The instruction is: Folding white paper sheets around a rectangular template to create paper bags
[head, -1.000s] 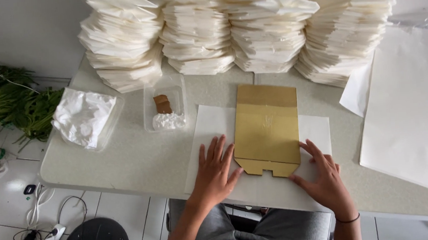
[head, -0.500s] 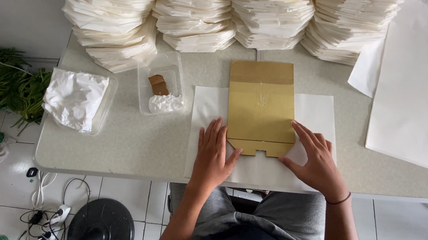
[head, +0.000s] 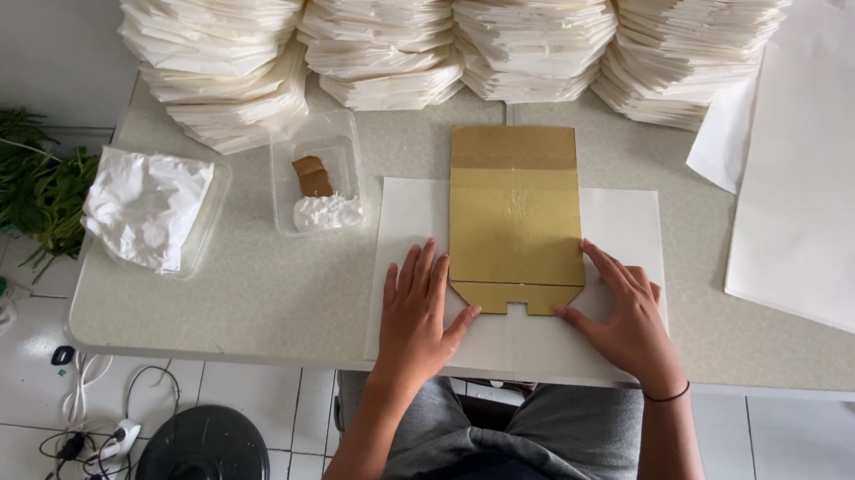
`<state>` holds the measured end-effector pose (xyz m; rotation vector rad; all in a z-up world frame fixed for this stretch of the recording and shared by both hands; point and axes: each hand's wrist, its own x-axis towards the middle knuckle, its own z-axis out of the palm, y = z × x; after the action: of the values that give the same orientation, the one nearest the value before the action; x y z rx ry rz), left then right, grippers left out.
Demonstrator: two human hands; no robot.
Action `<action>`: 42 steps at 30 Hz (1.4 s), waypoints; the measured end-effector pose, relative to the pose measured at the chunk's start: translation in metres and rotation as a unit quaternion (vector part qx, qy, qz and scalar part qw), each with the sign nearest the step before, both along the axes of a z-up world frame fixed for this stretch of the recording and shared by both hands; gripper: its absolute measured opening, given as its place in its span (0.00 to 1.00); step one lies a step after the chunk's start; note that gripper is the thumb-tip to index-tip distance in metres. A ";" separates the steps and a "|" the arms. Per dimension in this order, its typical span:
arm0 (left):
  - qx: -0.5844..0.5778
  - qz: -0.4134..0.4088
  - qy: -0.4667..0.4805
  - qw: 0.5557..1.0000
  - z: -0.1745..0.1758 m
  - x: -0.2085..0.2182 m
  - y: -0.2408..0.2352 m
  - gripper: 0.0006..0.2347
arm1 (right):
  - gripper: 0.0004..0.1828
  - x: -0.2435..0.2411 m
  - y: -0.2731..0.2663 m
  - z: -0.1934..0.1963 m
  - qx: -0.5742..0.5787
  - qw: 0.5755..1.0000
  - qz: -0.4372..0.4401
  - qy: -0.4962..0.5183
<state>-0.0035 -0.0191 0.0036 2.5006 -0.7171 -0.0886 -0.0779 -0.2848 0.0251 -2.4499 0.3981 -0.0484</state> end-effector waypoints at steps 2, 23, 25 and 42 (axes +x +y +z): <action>-0.004 0.004 -0.002 1.000 -0.001 -0.001 0.001 0.31 | 0.51 0.000 0.004 -0.001 -0.002 1.000 0.001 0.006; 0.014 0.021 -0.018 1.000 -0.009 -0.001 -0.002 0.27 | 0.50 -0.001 0.008 -0.005 -0.019 0.999 -0.011 -0.048; 0.012 0.022 -0.022 0.999 -0.008 -0.001 -0.002 0.27 | 0.50 0.000 0.008 -0.003 -0.019 0.999 -0.011 -0.050; 0.013 0.013 -0.007 1.000 -0.002 0.000 0.000 0.27 | 0.44 -0.004 0.006 -0.015 -0.003 0.994 -0.007 -0.108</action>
<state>-0.0035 -0.0191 0.0011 2.5360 -0.6938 -0.0707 -0.0820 -0.2786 0.0104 -2.4170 0.3209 -0.3178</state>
